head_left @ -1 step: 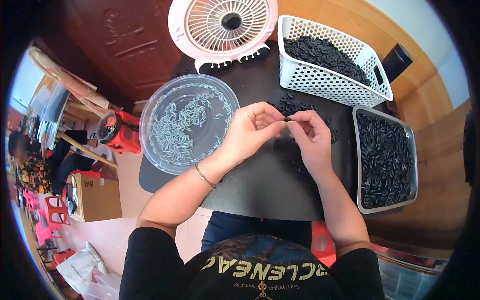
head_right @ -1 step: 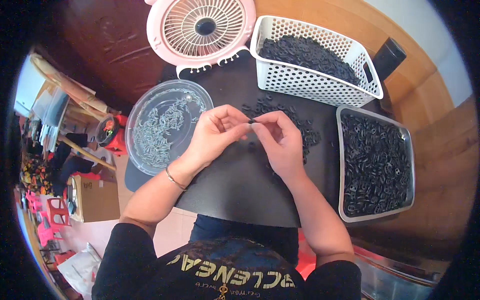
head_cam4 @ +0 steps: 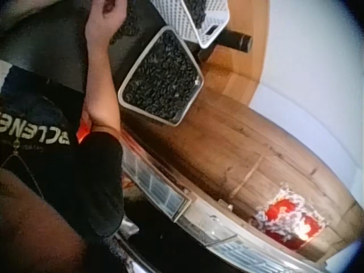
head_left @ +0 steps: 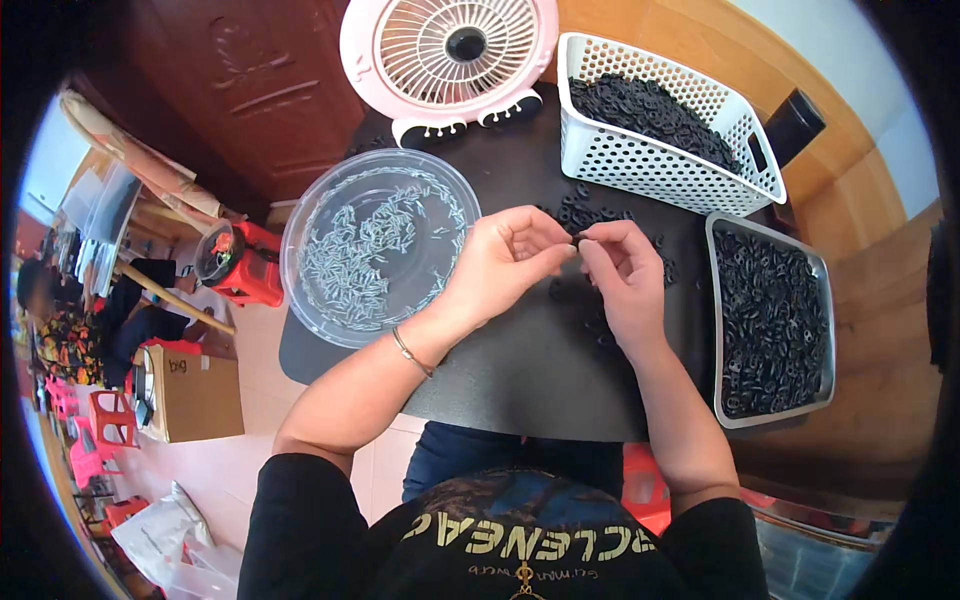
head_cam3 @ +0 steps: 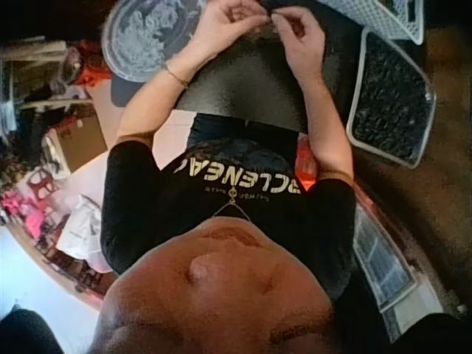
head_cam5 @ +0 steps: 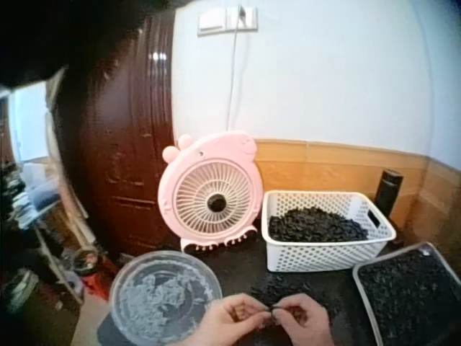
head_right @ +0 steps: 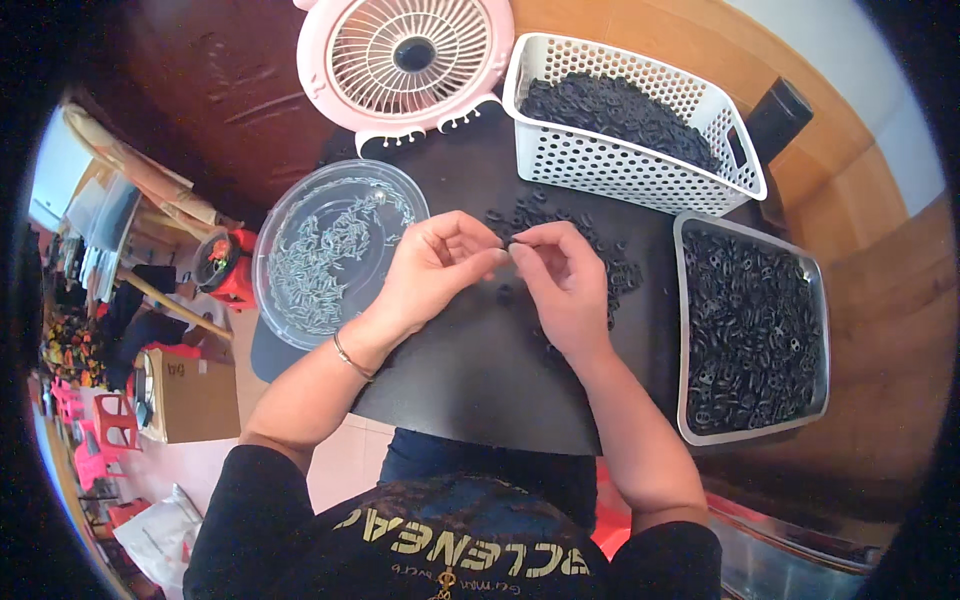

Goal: The person repeatedly picks up small black plastic rings and silver screws, inserts the screws into the rings, and places the assembled units into a clear plastic container. The process is repetitive and performed by hand at a table with a pink fan and baskets of parts nearby.

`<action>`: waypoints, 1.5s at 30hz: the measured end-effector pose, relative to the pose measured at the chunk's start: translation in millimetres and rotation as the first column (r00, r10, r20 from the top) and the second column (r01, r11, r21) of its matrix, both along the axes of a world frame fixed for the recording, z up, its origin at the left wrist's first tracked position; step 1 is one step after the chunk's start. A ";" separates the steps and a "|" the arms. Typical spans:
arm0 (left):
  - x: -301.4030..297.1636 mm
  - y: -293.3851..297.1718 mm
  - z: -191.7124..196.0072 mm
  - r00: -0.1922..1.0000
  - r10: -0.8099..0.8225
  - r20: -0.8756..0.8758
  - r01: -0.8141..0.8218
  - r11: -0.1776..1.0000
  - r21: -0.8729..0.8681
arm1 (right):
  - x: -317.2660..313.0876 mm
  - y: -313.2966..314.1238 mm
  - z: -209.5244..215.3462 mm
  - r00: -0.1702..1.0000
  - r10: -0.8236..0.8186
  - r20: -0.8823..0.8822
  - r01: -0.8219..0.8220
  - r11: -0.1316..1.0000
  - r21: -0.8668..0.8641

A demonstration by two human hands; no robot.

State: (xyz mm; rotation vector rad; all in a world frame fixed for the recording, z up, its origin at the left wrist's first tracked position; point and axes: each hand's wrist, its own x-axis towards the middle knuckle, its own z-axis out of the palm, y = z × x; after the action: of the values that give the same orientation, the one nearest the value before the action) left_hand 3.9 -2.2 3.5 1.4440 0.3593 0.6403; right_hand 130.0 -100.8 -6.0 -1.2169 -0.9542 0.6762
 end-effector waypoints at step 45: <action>-53.7 35.3 23.5 0.936 0.291 -0.197 0.112 0.284 0.952 | 8.1 -2.8 0.7 0.935 -0.180 0.304 0.151 0.981 0.118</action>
State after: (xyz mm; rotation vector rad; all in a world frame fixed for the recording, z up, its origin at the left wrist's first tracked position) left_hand -49.8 33.1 27.0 2.8054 0.3197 0.7345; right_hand 138.1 -103.6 -5.3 -1.3289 -1.1169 0.3042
